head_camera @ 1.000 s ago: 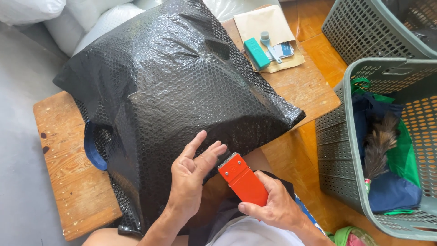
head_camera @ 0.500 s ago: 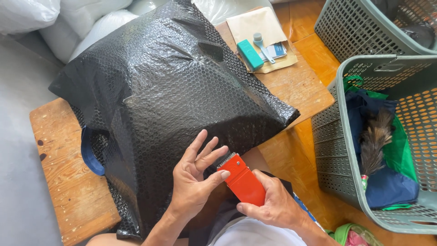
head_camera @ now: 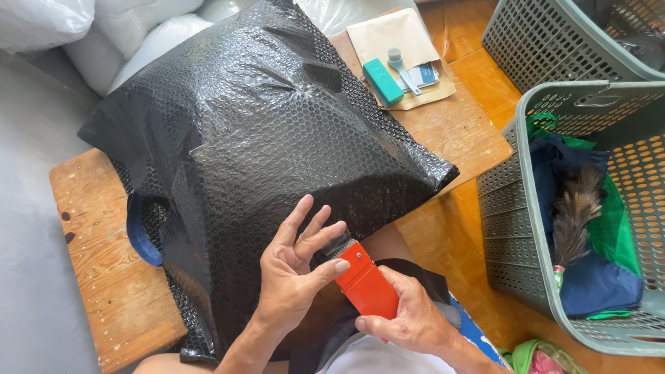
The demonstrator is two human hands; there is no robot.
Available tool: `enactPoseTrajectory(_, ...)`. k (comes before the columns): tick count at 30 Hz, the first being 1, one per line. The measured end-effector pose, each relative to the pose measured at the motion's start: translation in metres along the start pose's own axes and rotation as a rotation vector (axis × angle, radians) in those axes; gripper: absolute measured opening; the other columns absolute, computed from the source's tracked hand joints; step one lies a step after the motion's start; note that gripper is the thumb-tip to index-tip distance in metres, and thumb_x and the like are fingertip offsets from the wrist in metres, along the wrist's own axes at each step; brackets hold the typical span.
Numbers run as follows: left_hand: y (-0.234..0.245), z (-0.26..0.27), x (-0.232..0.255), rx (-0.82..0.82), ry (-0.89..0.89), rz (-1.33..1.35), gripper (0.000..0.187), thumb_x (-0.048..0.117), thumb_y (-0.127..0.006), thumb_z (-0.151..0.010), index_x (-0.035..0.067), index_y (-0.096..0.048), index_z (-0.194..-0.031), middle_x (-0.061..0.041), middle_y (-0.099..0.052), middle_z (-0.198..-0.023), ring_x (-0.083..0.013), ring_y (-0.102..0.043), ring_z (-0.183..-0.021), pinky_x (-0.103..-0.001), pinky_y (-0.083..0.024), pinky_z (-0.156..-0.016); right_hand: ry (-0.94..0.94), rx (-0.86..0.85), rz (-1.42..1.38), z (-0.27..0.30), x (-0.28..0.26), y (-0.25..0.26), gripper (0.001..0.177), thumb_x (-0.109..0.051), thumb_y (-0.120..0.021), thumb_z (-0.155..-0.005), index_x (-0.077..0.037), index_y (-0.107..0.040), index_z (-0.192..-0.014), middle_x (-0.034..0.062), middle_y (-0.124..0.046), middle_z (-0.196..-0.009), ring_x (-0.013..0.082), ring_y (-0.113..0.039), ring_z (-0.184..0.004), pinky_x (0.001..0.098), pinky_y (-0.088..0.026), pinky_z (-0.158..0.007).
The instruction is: The person seals a black bubble mailer on a low wooden table. They fold the top flap, apply clear tape using a red handheld dispenser, and press the tape to secure the package. The person repeats the taping process on the bottom edge of the mailer.
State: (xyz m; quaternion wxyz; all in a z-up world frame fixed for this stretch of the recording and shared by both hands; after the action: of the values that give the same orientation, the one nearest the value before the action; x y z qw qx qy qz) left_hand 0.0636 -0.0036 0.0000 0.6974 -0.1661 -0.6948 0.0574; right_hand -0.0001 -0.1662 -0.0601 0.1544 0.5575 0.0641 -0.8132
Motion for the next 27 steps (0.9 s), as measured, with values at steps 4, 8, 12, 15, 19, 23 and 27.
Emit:
enactPoseTrajectory(4,-0.003,0.004,-0.001,-0.035,-0.065,-0.026,0.098,0.011,-0.085,-0.079,-0.001,-0.027,-0.158,-0.019,-0.073,-0.123,-0.0349,-0.046,-0.149,-0.048,-0.032,-0.126,0.004,0.048,0.067,0.001,0.008,0.004,0.034,-0.026,-0.089,-0.069,-0.013,-0.072,-0.095,-0.0033,-0.062,-0.072,0.0105,-0.054,-0.06,0.0265,-0.047,-0.056)
enactPoseTrajectory(8,-0.003,0.005,-0.002,0.008,-0.075,-0.097,0.096,0.006,-0.083,-0.08,0.001,-0.028,-0.158,-0.02,-0.073,-0.124,-0.0342,-0.047,-0.149,-0.047,-0.034,-0.125,-0.036,0.011,-0.03,0.002,0.002,0.0,0.036,-0.018,-0.086,-0.071,-0.008,-0.073,-0.104,0.0004,-0.064,-0.069,0.0108,-0.059,-0.043,0.0262,-0.052,-0.044)
enactPoseTrajectory(12,0.0,0.002,-0.001,0.025,-0.077,-0.086,0.097,0.005,-0.083,-0.079,-0.002,-0.027,-0.158,-0.019,-0.073,-0.123,-0.0352,-0.048,-0.148,-0.047,-0.034,-0.125,0.088,0.058,0.111,0.001,0.011,0.004,0.036,-0.034,-0.088,-0.071,-0.012,-0.069,-0.091,-0.0042,-0.058,-0.074,0.0105,-0.051,-0.06,0.0271,-0.043,-0.057)
enactPoseTrajectory(15,0.005,0.0,-0.009,0.069,0.031,-0.018,0.1,0.003,-0.085,-0.073,0.0,-0.031,-0.157,-0.017,-0.075,-0.12,-0.034,-0.05,-0.146,-0.048,-0.035,-0.123,0.087,0.055,0.065,0.001,0.009,0.004,0.036,-0.031,-0.087,-0.071,-0.011,-0.073,-0.098,-0.0042,-0.057,-0.073,0.0104,-0.05,-0.06,0.0266,-0.043,-0.057)
enactPoseTrajectory(19,0.011,-0.005,-0.009,0.125,0.225,0.075,0.096,0.005,-0.081,-0.074,0.002,-0.033,-0.157,-0.024,-0.075,-0.121,-0.0322,-0.049,-0.149,-0.04,-0.058,-0.097,0.202,0.057,0.052,0.002,0.003,0.003,0.033,-0.027,-0.087,-0.072,-0.009,-0.069,-0.092,-0.0037,-0.057,-0.072,0.011,-0.05,-0.059,0.0267,-0.042,-0.056)
enactPoseTrajectory(23,0.012,-0.005,-0.018,0.089,0.266,0.132,0.088,0.016,-0.076,-0.081,0.001,-0.034,-0.157,-0.023,-0.075,-0.122,-0.034,-0.049,-0.149,-0.044,-0.044,-0.109,0.127,0.064,0.1,-0.005,0.01,0.008,0.037,-0.033,-0.087,-0.072,-0.012,-0.071,-0.097,-0.0037,-0.06,-0.075,0.0113,-0.053,-0.062,0.0267,-0.045,-0.059)
enactPoseTrajectory(27,0.001,-0.005,-0.014,0.015,0.097,0.002,0.094,0.007,-0.084,-0.077,-0.001,-0.033,-0.156,-0.019,-0.076,-0.12,-0.0285,-0.047,-0.148,-0.043,-0.039,-0.121,-0.082,0.077,0.178,-0.01,0.014,0.013,0.038,-0.032,-0.089,-0.069,-0.015,-0.072,-0.098,-0.003,-0.061,-0.072,0.0114,-0.052,-0.057,0.0269,-0.044,-0.055)
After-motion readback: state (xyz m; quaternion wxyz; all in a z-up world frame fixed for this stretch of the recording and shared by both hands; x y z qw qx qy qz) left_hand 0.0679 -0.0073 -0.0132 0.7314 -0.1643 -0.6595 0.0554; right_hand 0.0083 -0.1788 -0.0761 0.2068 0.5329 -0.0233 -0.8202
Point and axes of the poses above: each hand's wrist, its own z-axis away from the middle knuckle, its own y-axis out of the back of the hand, x = y × z, the point moved 8 cm from there along -z, towards the middle knuckle
